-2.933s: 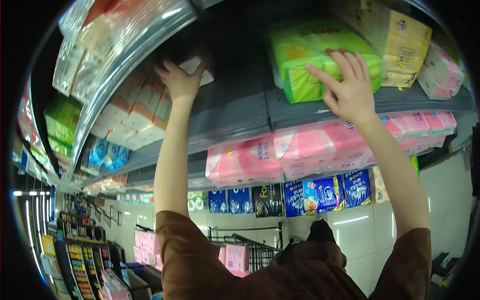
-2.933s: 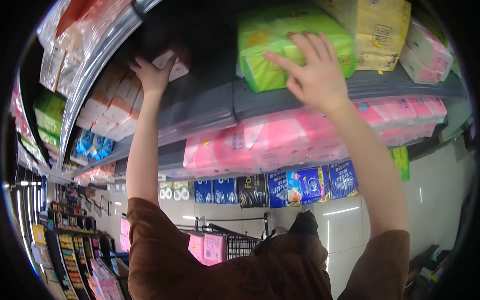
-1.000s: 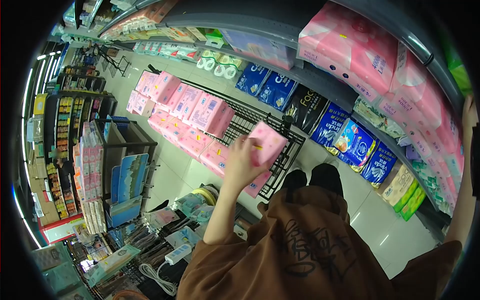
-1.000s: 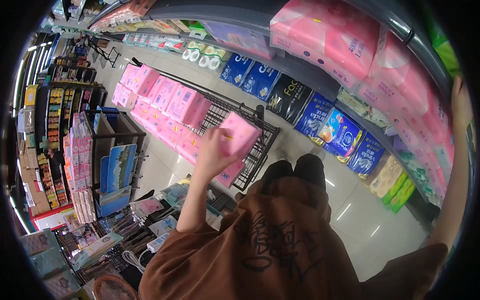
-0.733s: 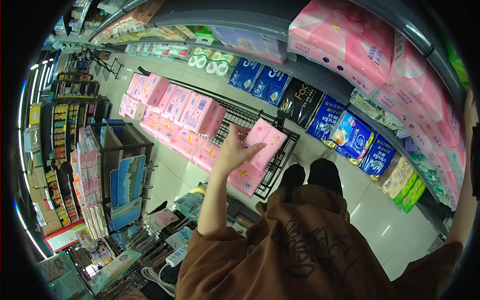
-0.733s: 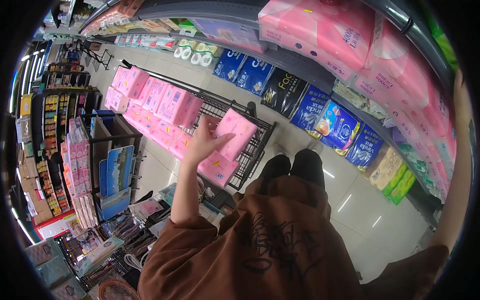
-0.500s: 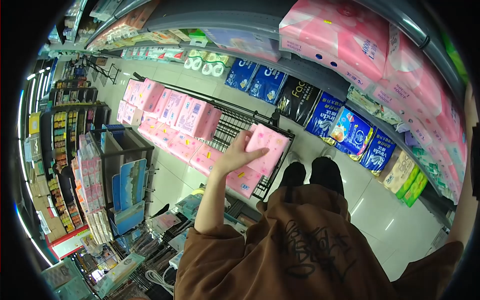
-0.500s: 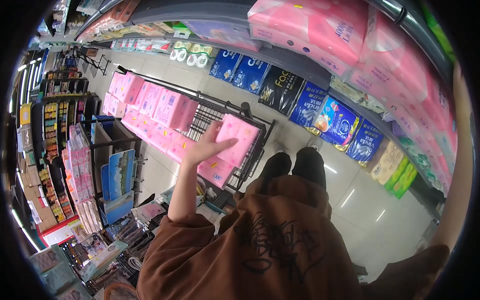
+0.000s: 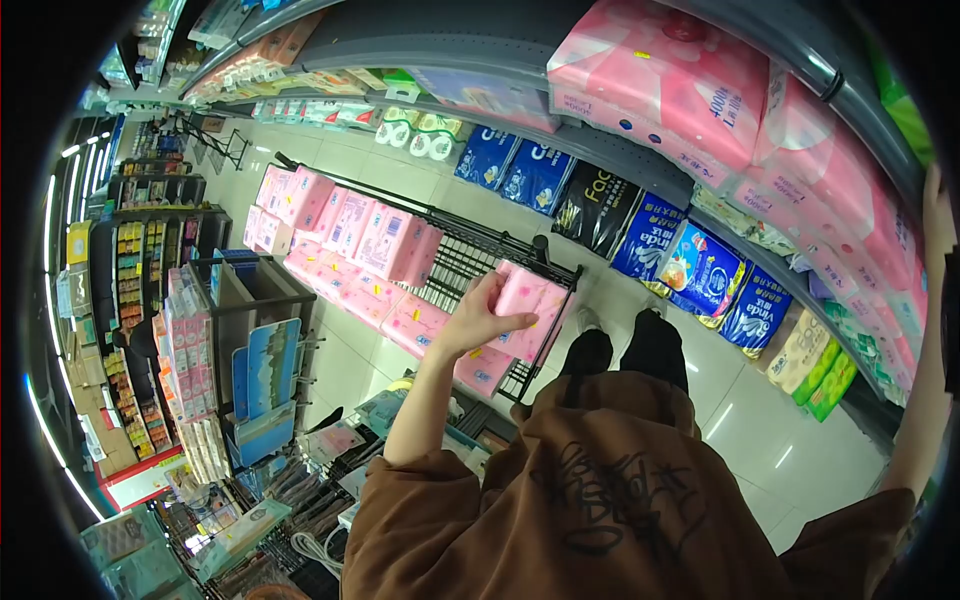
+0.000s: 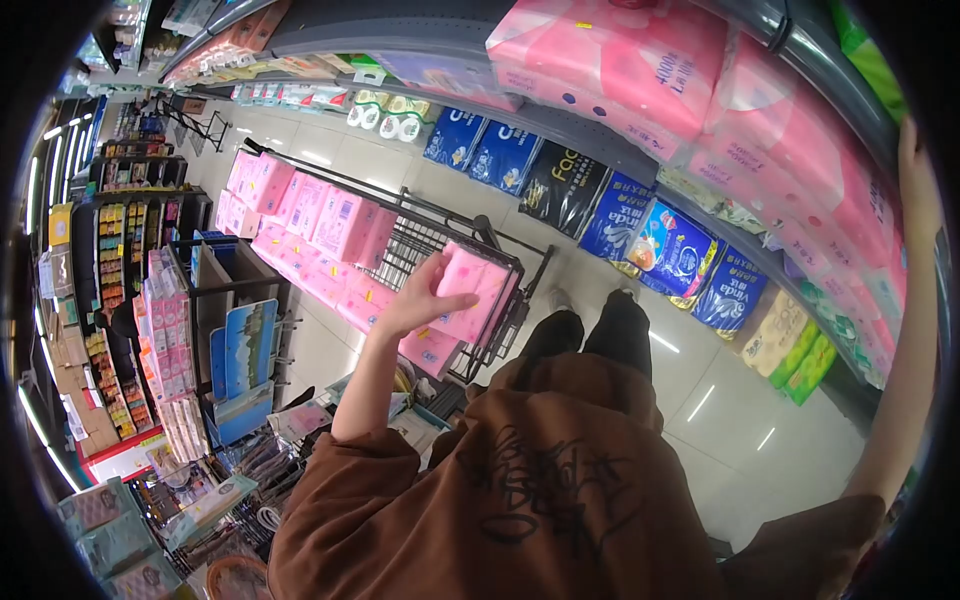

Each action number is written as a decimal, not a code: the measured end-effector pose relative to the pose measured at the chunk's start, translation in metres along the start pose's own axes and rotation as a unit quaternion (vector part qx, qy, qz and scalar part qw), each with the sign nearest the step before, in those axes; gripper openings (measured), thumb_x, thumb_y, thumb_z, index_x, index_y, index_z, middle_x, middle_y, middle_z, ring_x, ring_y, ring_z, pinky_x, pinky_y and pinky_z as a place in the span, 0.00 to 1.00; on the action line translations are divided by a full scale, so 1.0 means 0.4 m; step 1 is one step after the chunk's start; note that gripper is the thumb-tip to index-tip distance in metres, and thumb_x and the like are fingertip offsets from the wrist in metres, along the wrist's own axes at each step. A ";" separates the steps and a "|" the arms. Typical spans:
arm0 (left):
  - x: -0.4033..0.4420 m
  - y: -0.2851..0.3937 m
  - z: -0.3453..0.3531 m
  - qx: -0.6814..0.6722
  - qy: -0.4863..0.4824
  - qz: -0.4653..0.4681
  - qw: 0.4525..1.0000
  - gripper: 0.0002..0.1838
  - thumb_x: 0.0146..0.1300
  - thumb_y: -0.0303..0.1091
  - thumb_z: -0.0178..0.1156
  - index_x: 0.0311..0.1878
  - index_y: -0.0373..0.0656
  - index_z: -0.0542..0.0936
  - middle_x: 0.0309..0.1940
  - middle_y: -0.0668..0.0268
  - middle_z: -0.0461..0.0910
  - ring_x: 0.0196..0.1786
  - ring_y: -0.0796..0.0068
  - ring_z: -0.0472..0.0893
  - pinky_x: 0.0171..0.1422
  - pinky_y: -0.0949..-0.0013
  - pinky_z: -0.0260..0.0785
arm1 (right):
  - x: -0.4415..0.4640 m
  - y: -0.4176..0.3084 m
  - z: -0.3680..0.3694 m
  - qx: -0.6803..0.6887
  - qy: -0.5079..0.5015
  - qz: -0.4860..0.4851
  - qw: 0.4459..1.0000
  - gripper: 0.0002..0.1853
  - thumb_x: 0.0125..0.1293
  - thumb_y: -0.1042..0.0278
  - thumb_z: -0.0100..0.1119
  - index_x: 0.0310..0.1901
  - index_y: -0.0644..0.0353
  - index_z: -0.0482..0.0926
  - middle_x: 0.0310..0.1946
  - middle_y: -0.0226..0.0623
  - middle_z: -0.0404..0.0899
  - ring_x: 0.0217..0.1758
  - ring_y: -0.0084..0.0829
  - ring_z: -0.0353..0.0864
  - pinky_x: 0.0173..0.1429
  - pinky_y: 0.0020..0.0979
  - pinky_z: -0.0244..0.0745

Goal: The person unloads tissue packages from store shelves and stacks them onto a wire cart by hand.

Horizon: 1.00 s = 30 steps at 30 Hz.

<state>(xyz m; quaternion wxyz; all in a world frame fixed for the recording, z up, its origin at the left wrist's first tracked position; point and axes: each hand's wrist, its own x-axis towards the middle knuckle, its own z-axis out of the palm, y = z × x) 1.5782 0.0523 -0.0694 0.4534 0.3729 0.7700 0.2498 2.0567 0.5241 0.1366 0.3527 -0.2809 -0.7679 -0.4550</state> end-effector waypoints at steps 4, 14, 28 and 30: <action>-0.045 0.003 0.012 0.049 0.112 0.078 0.989 0.48 0.43 0.49 0.84 0.64 0.31 0.74 0.60 0.48 0.70 0.62 0.54 0.77 0.64 0.58 0.74 | -0.072 0.040 -0.006 -0.072 -0.146 0.126 0.979 0.26 0.75 0.52 0.52 0.73 0.36 0.73 0.60 0.51 0.79 0.65 0.52 0.77 0.70 0.48 0.69; -0.155 0.325 -0.115 -0.442 0.189 0.209 0.852 0.53 0.48 0.14 0.62 0.81 0.43 0.54 0.67 0.52 0.72 0.67 0.55 0.77 0.64 0.59 0.75 | 0.053 -0.050 -0.106 0.024 -0.071 0.139 0.987 0.33 0.58 0.70 0.58 0.68 0.34 0.78 0.70 0.43 0.68 0.73 0.48 0.65 0.80 0.56 0.53; 0.453 1.371 -0.010 -0.248 -0.062 0.229 0.939 0.36 0.67 0.45 0.68 0.73 0.39 0.68 0.61 0.59 0.80 0.61 0.67 0.81 0.67 0.61 0.74 | 0.052 -0.013 -0.134 0.133 -0.077 0.165 0.974 0.37 0.52 0.66 0.63 0.67 0.31 0.78 0.69 0.46 0.69 0.72 0.53 0.66 0.77 0.57 0.57; 0.487 1.394 -0.024 -0.247 -0.105 0.205 0.941 0.42 0.64 0.50 0.72 0.74 0.39 0.66 0.61 0.58 0.80 0.61 0.69 0.81 0.66 0.62 0.73 | 0.045 -0.004 -0.135 0.152 -0.076 0.163 0.972 0.37 0.51 0.66 0.63 0.68 0.32 0.78 0.70 0.46 0.69 0.72 0.53 0.66 0.76 0.56 0.58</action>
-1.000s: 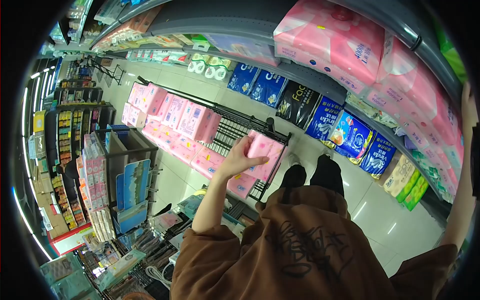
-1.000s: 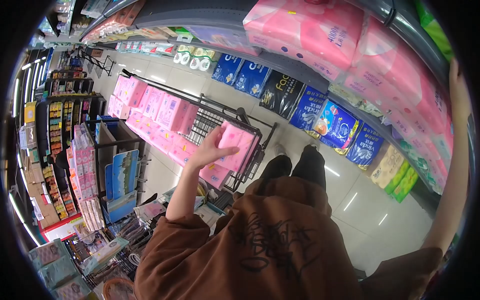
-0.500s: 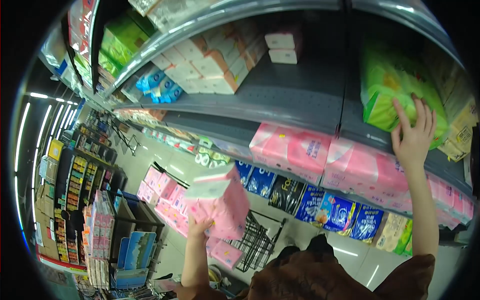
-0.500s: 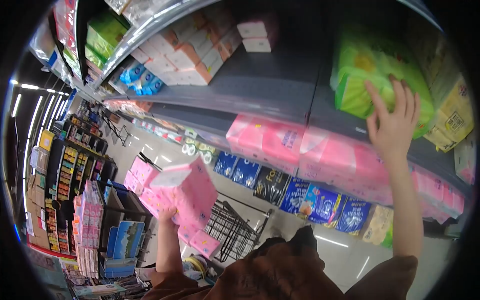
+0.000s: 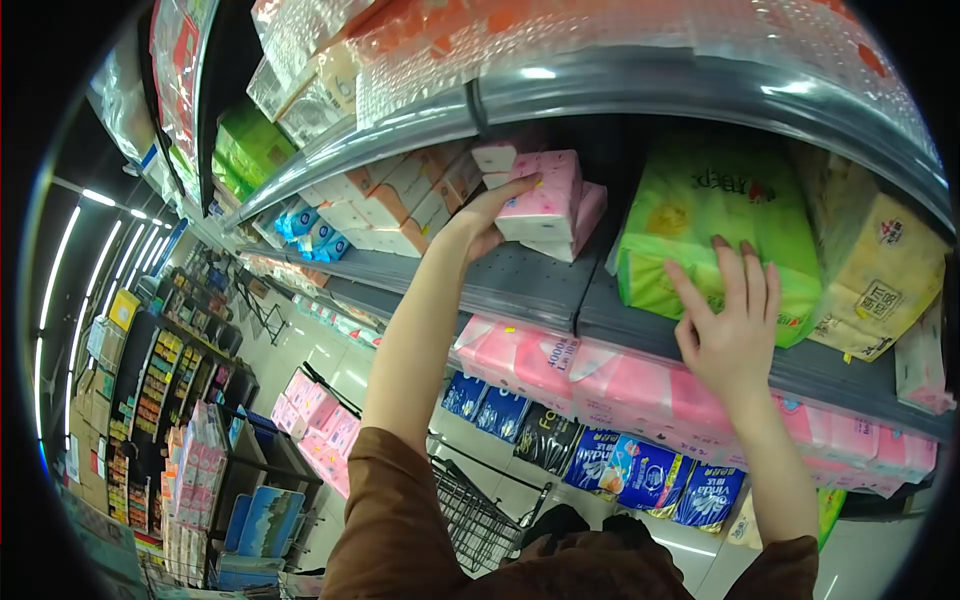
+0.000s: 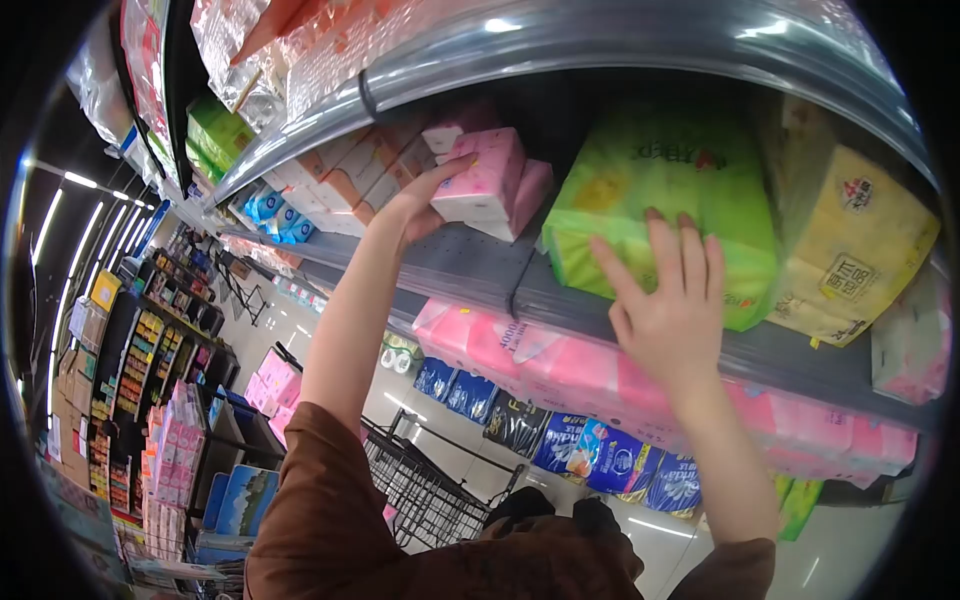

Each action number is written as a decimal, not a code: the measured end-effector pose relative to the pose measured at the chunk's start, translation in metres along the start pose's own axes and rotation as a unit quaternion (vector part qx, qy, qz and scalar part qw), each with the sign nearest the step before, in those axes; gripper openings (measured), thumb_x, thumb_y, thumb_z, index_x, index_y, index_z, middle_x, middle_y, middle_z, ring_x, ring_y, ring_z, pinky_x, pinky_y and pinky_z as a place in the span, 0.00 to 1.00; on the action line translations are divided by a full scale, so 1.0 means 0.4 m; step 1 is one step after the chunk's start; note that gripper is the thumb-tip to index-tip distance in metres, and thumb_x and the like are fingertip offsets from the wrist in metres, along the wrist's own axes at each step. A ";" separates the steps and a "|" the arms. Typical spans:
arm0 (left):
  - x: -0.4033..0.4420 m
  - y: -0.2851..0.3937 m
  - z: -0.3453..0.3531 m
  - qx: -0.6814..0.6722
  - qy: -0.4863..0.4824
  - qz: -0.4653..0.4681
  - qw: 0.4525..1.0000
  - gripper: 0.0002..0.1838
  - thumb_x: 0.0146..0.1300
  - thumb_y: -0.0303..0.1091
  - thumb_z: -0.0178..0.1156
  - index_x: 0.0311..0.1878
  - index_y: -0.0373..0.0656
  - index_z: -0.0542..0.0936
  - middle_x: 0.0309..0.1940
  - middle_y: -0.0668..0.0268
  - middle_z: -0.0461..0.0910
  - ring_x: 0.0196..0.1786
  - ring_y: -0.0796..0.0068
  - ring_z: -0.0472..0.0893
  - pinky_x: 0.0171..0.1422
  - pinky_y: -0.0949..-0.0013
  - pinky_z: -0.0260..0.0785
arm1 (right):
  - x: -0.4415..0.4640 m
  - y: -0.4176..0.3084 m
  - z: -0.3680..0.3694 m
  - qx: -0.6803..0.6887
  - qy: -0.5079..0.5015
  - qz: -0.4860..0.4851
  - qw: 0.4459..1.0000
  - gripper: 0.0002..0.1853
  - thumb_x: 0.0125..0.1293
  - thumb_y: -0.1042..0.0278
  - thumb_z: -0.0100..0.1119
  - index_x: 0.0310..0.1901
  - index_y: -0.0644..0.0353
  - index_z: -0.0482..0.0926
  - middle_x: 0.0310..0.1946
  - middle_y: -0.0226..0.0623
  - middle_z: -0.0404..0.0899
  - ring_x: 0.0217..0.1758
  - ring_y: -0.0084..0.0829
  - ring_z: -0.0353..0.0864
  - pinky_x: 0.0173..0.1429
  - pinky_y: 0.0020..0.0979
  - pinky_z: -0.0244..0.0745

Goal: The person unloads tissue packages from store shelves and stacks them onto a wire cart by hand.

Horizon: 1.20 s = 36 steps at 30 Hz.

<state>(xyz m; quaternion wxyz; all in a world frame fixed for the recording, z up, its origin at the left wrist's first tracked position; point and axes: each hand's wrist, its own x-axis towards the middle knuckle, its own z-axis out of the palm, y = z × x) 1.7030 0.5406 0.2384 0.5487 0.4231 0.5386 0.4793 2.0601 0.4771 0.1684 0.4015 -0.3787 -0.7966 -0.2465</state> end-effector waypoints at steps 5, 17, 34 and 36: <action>-0.031 0.047 0.029 0.265 0.170 0.093 0.945 0.46 0.57 0.66 0.71 0.67 0.37 0.77 0.59 0.56 0.82 0.61 0.64 0.82 0.65 0.61 0.74 | -0.006 0.013 -0.004 0.026 -0.007 0.003 1.000 0.37 0.52 0.65 0.63 0.68 0.31 0.77 0.70 0.46 0.68 0.73 0.53 0.66 0.76 0.55 0.58; -0.062 -0.001 0.097 0.600 0.037 0.268 0.753 0.56 0.46 0.43 0.81 0.78 0.55 0.60 0.77 0.43 0.54 0.76 0.36 0.63 0.77 0.48 0.65 | -0.005 0.007 0.008 0.022 0.003 0.011 1.000 0.37 0.50 0.65 0.65 0.67 0.31 0.79 0.70 0.46 0.69 0.72 0.54 0.68 0.73 0.57 0.62; 0.290 0.018 0.030 0.795 0.216 0.281 0.493 0.60 0.35 0.59 0.83 0.72 0.43 0.70 0.73 0.51 0.67 0.76 0.47 0.65 0.79 0.45 0.55 | -0.001 0.017 0.016 0.021 0.023 0.001 1.000 0.35 0.52 0.60 0.66 0.67 0.31 0.79 0.68 0.47 0.72 0.67 0.55 0.73 0.70 0.55 0.64; 0.280 0.024 0.044 0.787 0.216 0.289 0.500 0.57 0.36 0.56 0.83 0.71 0.43 0.70 0.70 0.50 0.71 0.74 0.47 0.67 0.77 0.47 0.59 | -0.009 0.019 0.015 0.015 0.024 0.003 1.000 0.36 0.52 0.60 0.66 0.67 0.31 0.78 0.68 0.47 0.72 0.67 0.54 0.73 0.70 0.55 0.64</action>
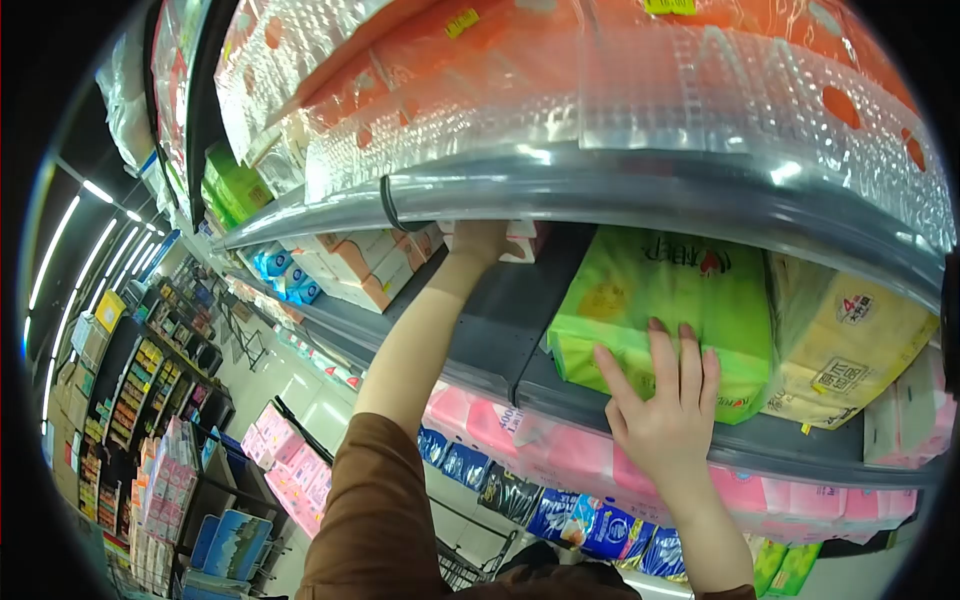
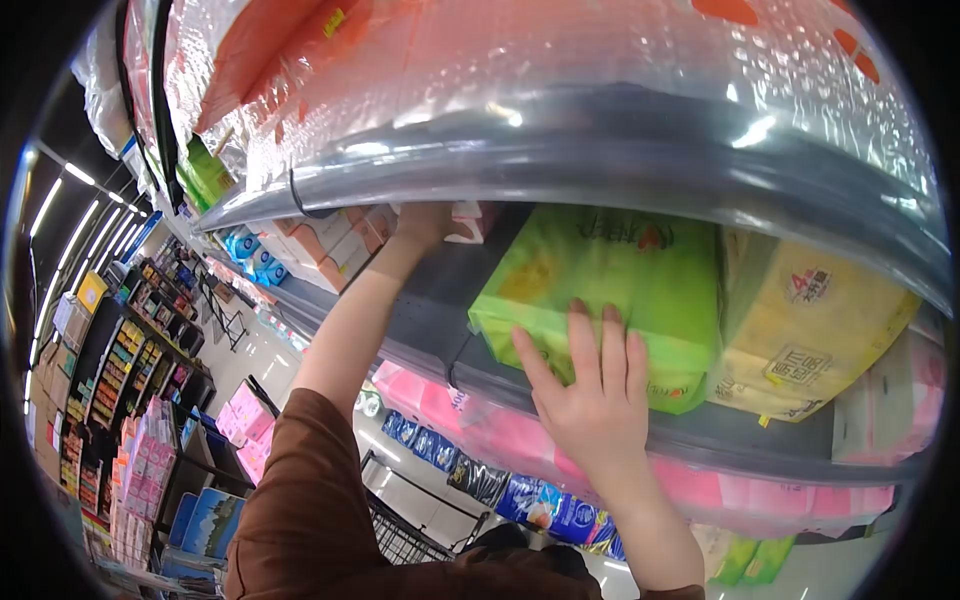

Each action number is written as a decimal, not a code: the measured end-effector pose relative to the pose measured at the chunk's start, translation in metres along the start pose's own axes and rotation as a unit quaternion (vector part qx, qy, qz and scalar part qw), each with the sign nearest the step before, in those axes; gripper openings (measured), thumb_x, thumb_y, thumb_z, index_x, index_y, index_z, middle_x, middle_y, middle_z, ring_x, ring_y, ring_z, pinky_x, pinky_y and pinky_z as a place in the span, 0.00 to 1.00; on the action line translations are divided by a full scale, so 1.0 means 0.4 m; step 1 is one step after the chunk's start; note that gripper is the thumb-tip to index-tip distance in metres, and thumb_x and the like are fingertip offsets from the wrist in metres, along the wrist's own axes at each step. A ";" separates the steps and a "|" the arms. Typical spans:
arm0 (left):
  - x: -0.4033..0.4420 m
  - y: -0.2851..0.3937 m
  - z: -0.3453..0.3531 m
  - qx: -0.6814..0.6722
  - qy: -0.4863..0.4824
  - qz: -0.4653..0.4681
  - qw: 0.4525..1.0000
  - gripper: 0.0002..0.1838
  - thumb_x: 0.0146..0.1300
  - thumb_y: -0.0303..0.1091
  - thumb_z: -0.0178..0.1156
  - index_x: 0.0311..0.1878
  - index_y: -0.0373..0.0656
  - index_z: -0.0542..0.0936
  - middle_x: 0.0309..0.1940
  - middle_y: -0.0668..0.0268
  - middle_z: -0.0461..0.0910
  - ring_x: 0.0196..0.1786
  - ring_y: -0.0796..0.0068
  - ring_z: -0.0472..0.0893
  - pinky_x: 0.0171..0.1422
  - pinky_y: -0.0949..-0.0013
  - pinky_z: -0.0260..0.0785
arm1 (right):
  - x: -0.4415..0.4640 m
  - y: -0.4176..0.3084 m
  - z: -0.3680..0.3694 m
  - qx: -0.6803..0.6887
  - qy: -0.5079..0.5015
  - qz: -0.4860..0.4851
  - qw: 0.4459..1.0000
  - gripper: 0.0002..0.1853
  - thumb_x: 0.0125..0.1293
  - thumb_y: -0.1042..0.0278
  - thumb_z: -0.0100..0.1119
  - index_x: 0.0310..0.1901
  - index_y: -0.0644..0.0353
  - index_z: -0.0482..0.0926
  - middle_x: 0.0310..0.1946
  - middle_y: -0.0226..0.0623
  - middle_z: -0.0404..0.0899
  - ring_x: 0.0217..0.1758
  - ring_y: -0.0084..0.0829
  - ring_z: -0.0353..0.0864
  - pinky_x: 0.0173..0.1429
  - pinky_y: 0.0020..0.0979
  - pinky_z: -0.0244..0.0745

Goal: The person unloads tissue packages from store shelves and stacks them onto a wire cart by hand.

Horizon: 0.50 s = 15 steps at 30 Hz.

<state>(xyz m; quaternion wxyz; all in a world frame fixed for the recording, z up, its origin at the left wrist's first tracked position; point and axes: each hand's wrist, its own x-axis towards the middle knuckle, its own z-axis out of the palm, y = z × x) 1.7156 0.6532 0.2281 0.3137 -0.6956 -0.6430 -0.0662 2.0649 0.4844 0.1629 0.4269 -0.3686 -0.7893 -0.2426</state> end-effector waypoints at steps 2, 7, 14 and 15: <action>-0.012 0.012 -0.023 0.005 -0.008 -0.014 1.000 0.57 0.36 0.56 0.82 0.71 0.42 0.71 0.70 0.50 0.72 0.73 0.49 0.69 0.76 0.49 0.61 | 0.001 -0.004 -0.001 -0.008 0.001 -0.003 1.000 0.36 0.52 0.60 0.66 0.68 0.30 0.78 0.68 0.47 0.72 0.67 0.54 0.73 0.70 0.54 0.65; -0.033 0.028 -0.006 0.014 -0.039 -0.083 0.996 0.61 0.40 0.61 0.80 0.76 0.44 0.65 0.73 0.49 0.68 0.78 0.46 0.64 0.80 0.36 0.50 | 0.005 -0.010 -0.008 -0.006 -0.009 -0.003 1.000 0.38 0.51 0.61 0.67 0.69 0.30 0.77 0.68 0.46 0.72 0.68 0.54 0.72 0.71 0.54 0.64; -0.006 0.024 -0.018 0.027 -0.082 -0.127 0.988 0.73 0.36 0.65 0.81 0.82 0.45 0.50 0.78 0.49 0.61 0.81 0.42 0.57 0.81 0.30 0.44 | 0.003 -0.009 -0.003 -0.002 0.004 0.002 1.000 0.37 0.50 0.62 0.68 0.67 0.30 0.79 0.69 0.46 0.71 0.70 0.53 0.71 0.72 0.53 0.64; -0.010 0.023 -0.015 0.048 -0.070 -0.126 0.988 0.76 0.34 0.66 0.81 0.83 0.46 0.47 0.80 0.48 0.56 0.82 0.39 0.53 0.81 0.30 0.44 | 0.001 -0.009 -0.005 0.000 0.001 0.005 1.000 0.37 0.50 0.62 0.68 0.67 0.30 0.79 0.69 0.45 0.71 0.70 0.52 0.70 0.72 0.54 0.64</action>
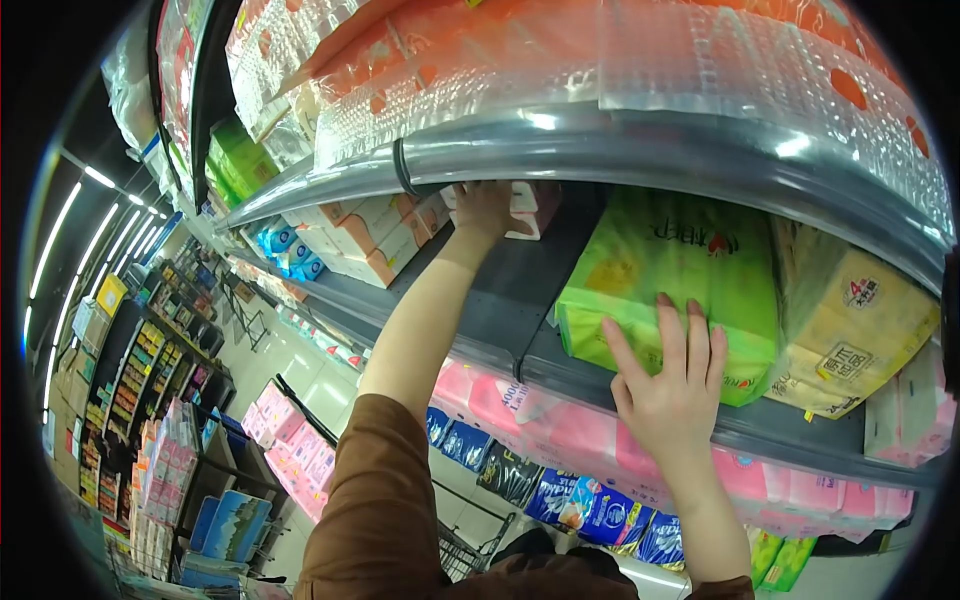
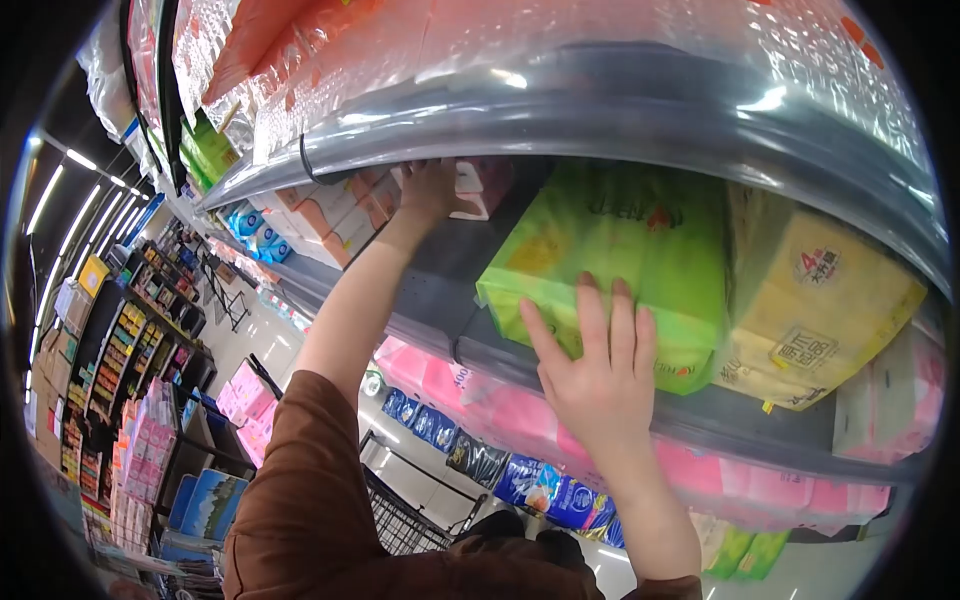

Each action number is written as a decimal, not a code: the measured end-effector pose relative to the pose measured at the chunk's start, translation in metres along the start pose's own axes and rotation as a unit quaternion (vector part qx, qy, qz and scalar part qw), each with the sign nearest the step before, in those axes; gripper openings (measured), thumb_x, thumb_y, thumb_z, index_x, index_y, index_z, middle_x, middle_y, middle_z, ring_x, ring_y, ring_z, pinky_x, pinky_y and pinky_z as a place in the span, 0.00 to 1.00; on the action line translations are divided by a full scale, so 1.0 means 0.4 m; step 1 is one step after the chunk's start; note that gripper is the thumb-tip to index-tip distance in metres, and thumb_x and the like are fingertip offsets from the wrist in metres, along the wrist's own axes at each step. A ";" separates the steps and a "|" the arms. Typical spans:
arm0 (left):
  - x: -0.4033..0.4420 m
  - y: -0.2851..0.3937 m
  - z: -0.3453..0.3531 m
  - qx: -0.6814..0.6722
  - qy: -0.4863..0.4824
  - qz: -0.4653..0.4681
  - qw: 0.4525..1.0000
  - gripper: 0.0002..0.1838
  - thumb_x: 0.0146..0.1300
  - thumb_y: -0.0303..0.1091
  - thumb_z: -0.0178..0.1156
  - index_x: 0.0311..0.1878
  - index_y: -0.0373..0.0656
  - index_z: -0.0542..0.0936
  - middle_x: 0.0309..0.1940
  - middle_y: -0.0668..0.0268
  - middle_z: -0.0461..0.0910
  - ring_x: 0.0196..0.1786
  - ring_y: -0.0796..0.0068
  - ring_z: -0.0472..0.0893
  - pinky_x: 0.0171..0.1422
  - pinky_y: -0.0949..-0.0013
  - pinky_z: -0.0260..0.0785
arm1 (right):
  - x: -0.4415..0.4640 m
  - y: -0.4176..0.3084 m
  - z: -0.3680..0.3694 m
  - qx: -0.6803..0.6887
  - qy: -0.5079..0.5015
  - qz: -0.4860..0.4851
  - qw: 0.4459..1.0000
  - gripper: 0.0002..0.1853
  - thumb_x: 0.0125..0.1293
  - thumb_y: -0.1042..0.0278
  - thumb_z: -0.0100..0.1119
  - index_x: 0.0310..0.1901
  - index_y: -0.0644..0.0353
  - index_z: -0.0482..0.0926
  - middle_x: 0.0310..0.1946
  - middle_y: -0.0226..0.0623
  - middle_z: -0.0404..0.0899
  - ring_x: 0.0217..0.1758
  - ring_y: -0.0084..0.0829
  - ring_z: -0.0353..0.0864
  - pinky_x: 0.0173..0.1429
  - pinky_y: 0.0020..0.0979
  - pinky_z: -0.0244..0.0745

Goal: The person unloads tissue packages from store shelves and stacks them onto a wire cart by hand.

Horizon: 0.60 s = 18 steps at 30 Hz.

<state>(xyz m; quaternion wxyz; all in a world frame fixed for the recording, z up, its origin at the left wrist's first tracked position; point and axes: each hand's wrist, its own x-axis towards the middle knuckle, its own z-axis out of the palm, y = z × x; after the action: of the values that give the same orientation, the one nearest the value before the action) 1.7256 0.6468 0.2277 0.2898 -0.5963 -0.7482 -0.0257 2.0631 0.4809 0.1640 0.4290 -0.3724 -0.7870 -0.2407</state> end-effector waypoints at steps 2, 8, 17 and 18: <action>-0.021 0.013 -0.031 -0.024 -0.009 -0.016 1.000 0.76 0.35 0.68 0.80 0.82 0.43 0.47 0.79 0.45 0.54 0.80 0.35 0.53 0.81 0.31 0.44 | 0.003 -0.001 -0.002 0.005 -0.005 0.000 1.000 0.36 0.51 0.63 0.67 0.67 0.30 0.79 0.69 0.45 0.71 0.70 0.52 0.70 0.72 0.54 0.64; -0.188 0.006 -0.072 -0.192 0.237 0.095 0.948 0.61 0.47 0.60 0.79 0.74 0.34 0.57 0.75 0.40 0.58 0.77 0.34 0.58 0.80 0.35 0.50 | 0.002 -0.003 -0.003 0.008 -0.011 -0.002 1.000 0.36 0.53 0.65 0.66 0.68 0.30 0.78 0.70 0.45 0.69 0.70 0.54 0.70 0.72 0.56 0.63; -1.045 -0.074 -0.039 -0.445 0.168 -0.018 0.879 0.34 0.57 0.24 0.71 0.66 0.42 0.66 0.68 0.43 0.70 0.69 0.41 0.73 0.72 0.48 0.66 | -0.002 -0.018 0.016 -0.062 -0.013 -0.015 0.998 0.30 0.64 0.66 0.60 0.70 0.32 0.76 0.72 0.37 0.69 0.73 0.47 0.69 0.76 0.58 0.59; -1.139 -0.083 -0.039 -0.439 0.120 -0.072 0.887 0.32 0.58 0.23 0.69 0.65 0.41 0.67 0.68 0.45 0.70 0.68 0.43 0.73 0.71 0.50 0.67 | -0.003 -0.017 0.022 -0.073 -0.008 -0.023 0.997 0.29 0.67 0.67 0.59 0.70 0.33 0.76 0.73 0.37 0.69 0.73 0.46 0.69 0.77 0.57 0.58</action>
<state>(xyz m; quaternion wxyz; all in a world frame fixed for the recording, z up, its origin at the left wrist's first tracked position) 1.7571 0.2316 0.0392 0.0828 -0.5993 -0.6611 -0.4438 2.0538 0.4825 0.1580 0.3886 -0.3863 -0.7792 -0.3042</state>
